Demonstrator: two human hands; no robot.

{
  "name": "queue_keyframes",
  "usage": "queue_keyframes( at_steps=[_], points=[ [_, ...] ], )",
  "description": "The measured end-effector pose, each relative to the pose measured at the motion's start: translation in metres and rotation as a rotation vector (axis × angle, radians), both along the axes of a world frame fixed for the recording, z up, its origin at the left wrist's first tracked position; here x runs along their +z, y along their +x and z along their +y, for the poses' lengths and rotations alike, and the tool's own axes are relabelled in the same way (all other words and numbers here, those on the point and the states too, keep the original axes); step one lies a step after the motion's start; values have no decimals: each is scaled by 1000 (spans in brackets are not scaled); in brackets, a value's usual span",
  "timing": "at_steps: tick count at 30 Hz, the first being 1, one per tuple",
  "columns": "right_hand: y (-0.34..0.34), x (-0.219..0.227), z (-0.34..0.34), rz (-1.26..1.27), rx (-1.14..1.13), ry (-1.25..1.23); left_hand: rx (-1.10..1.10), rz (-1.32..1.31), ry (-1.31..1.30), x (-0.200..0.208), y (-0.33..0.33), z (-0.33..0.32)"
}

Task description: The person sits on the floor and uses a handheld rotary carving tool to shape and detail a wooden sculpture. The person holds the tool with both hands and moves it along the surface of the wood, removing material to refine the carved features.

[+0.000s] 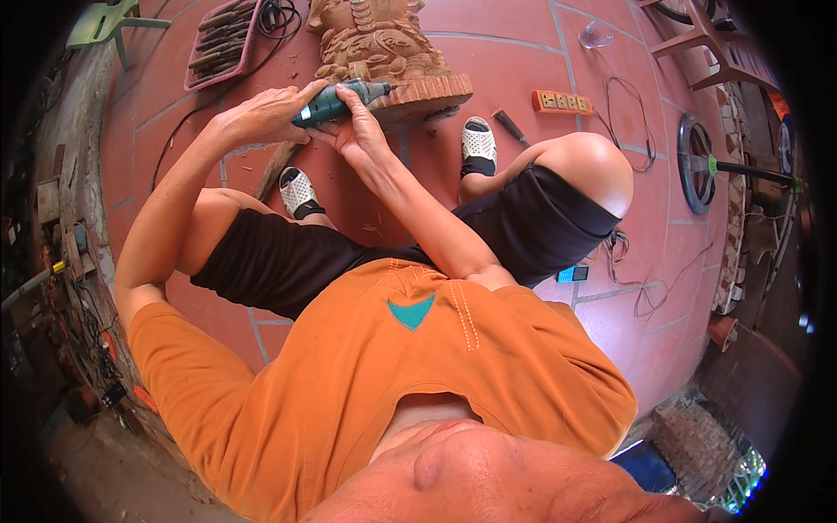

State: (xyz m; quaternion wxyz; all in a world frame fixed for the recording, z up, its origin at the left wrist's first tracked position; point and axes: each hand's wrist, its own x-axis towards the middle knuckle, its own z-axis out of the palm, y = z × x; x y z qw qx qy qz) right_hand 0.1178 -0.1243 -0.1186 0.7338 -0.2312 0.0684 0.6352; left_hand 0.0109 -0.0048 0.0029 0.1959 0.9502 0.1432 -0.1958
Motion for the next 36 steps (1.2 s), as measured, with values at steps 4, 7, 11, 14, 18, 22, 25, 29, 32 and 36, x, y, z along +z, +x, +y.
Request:
queue_keyframes(
  at_steps=[4,7,11,14,18,22,25,29,32,36],
  points=[
    [1,0,1,3,6,10,1,-2,6,1,1,0],
    [3,0,2,6,15,3,9,0,11,3,1,-2],
    [4,-1,2,9,14,5,10,0,23,2,3,-2],
    [4,2,1,4,14,-4,20,15,17,4,3,-4],
    [5,-3,1,22,39,18,4,-3,17,1,1,-1],
    [3,-4,0,22,43,19,-5,-5,6,-1,0,0],
    [0,-1,-2,12,16,7,-5,9,-11,0,1,-1],
    [-2,2,-3,13,5,-5,-8,12,-25,0,0,0],
    [-1,-1,-3,10,7,-1,-8,10,-20,0,0,-1],
    [1,-5,-2,34,31,20,0,23,-13,2,1,-2]
  ],
)
